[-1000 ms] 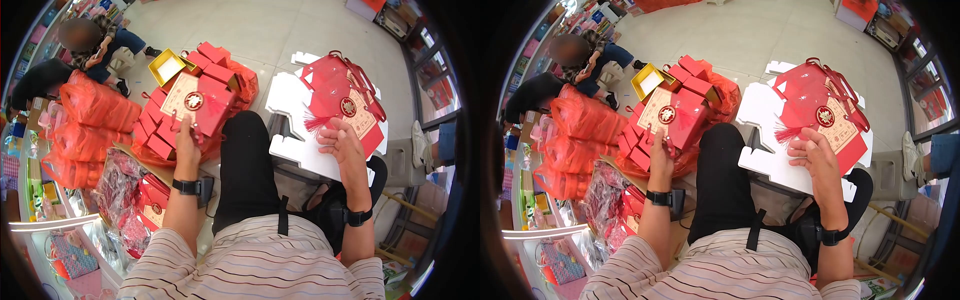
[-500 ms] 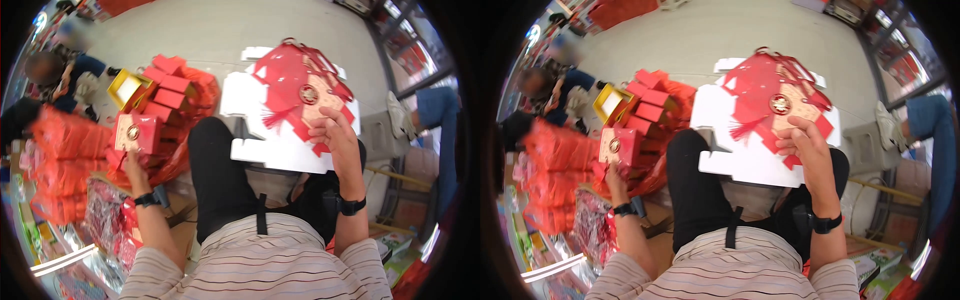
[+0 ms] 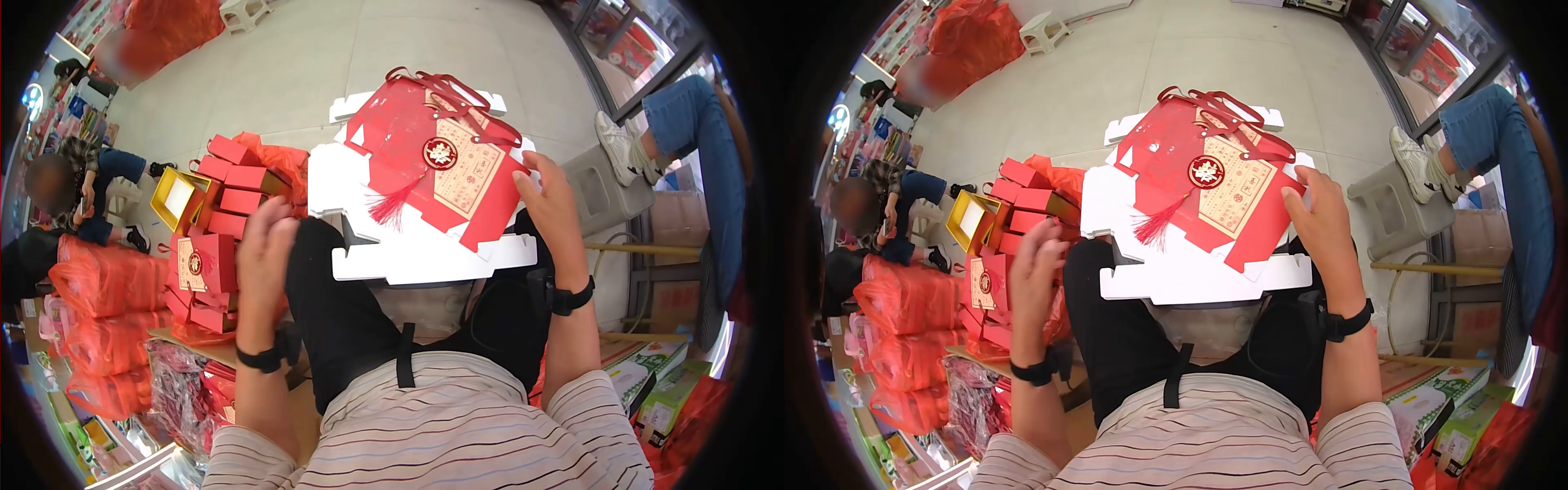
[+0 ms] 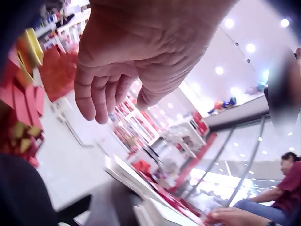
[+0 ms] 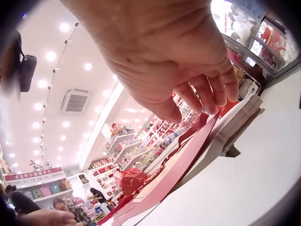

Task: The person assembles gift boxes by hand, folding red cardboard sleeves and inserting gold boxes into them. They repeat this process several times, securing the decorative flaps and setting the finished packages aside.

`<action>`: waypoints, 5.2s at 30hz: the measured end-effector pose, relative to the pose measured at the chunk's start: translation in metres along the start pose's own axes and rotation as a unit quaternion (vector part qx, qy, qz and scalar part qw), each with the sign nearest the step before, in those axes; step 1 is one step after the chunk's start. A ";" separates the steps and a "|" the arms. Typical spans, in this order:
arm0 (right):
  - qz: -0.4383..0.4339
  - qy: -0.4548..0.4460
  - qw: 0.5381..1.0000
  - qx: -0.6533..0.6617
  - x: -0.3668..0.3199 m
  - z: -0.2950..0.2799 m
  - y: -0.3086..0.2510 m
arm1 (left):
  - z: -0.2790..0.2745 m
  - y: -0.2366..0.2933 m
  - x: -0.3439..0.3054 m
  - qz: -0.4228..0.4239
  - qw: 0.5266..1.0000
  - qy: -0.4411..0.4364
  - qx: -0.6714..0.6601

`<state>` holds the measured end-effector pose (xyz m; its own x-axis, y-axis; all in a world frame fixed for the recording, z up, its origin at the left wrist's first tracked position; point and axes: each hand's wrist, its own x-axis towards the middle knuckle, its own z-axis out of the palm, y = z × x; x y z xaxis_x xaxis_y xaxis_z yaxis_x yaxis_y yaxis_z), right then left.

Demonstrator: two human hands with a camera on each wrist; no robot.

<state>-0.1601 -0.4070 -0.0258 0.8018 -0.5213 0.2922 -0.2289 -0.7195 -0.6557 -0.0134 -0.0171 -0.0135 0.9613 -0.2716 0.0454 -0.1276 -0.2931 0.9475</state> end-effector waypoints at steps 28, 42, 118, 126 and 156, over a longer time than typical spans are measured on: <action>0.213 -0.203 0.921 0.254 -0.010 0.001 -0.028 | 0.076 0.035 -0.013 -0.145 0.960 -0.225 -0.078; 0.179 -0.201 0.919 0.288 -0.022 -0.006 -0.040 | 0.074 0.031 -0.018 -0.155 0.956 -0.224 -0.114; 0.151 -0.531 0.777 0.302 -0.067 0.006 -0.101 | 0.075 0.035 -0.035 -0.049 0.937 -0.056 -0.342; -0.003 -0.117 0.964 0.238 -0.024 -0.033 -0.090 | 0.043 0.011 -0.037 -0.058 0.947 -0.131 -0.287; -0.293 -0.027 0.925 0.240 -0.070 0.039 -0.146 | 0.088 0.075 -0.065 0.115 0.965 -0.146 -0.185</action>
<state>-0.1617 -0.2477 0.0225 0.7397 -0.0741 0.6688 0.5143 -0.5787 -0.6329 -0.1064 -0.1016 0.0265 0.8008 -0.5536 0.2286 -0.1823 0.1383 0.9735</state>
